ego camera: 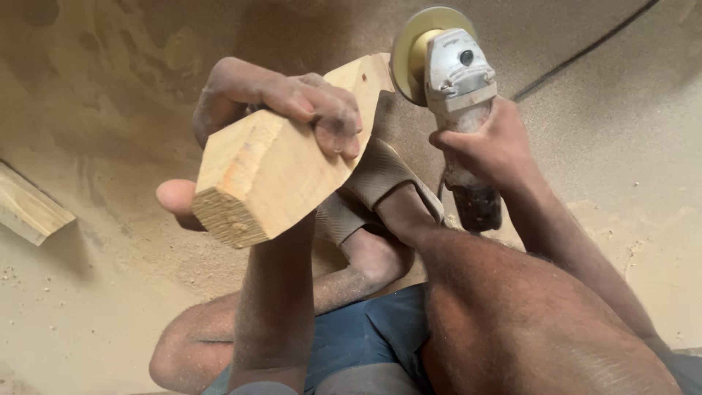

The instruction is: The person sands a small wooden block and a curved furniture leg using a handheld power sander, turning the pieces over to reach different sides.

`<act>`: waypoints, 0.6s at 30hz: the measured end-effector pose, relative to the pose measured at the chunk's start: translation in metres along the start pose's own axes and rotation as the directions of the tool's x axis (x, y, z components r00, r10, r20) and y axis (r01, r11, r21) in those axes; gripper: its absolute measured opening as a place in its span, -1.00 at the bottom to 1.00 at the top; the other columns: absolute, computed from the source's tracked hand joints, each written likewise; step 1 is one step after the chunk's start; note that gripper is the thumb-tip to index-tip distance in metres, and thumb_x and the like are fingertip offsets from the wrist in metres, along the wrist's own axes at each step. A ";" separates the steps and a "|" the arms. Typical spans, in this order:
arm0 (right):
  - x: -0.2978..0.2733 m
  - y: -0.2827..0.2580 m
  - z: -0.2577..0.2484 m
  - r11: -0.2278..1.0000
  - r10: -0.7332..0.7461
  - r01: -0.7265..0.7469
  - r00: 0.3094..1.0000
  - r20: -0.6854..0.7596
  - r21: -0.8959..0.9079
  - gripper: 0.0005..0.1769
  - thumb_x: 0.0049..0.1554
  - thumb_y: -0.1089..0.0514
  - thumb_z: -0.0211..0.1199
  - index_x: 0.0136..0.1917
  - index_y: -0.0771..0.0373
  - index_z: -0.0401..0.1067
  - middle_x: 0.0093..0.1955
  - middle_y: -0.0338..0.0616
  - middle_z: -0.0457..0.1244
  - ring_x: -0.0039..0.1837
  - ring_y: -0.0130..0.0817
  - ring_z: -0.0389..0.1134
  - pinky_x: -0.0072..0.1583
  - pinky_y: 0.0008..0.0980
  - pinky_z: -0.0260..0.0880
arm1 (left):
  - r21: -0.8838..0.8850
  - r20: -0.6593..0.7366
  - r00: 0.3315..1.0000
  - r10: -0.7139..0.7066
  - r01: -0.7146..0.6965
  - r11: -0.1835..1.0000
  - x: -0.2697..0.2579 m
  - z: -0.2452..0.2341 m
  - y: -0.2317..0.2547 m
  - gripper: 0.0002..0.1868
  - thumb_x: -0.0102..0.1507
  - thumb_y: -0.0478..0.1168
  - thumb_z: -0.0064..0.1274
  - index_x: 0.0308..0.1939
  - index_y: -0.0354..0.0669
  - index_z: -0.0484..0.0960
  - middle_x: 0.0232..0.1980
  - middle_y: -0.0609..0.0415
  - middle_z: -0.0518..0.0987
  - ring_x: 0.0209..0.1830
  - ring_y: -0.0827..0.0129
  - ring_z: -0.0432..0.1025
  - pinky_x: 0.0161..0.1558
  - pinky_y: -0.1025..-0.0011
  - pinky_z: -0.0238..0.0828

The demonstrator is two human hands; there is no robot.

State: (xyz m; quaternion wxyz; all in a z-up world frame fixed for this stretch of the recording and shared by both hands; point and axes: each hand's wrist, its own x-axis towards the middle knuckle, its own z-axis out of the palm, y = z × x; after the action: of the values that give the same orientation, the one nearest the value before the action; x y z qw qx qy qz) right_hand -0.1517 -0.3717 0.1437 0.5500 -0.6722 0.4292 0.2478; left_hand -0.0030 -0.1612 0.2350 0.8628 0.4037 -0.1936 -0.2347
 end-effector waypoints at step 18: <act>0.003 0.010 -0.002 0.993 -0.097 0.096 0.995 0.018 0.075 -0.45 -0.04 0.14 0.46 0.17 0.40 0.42 -0.10 -0.02 0.38 -0.20 -0.35 0.44 -0.18 -0.36 0.58 | -0.035 0.067 0.998 0.010 -0.007 0.999 -0.001 0.007 -0.011 -0.05 0.17 0.56 -0.05 -0.11 -0.41 0.42 -0.40 -0.27 0.55 -0.44 0.11 0.54 -0.45 0.21 0.64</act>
State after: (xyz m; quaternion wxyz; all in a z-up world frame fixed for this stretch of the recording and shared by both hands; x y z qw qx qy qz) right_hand -0.1595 -0.3746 0.1367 0.5904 -0.6686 0.3993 0.2120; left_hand -0.0103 -0.1709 0.2300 0.8637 0.3797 -0.2200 -0.2477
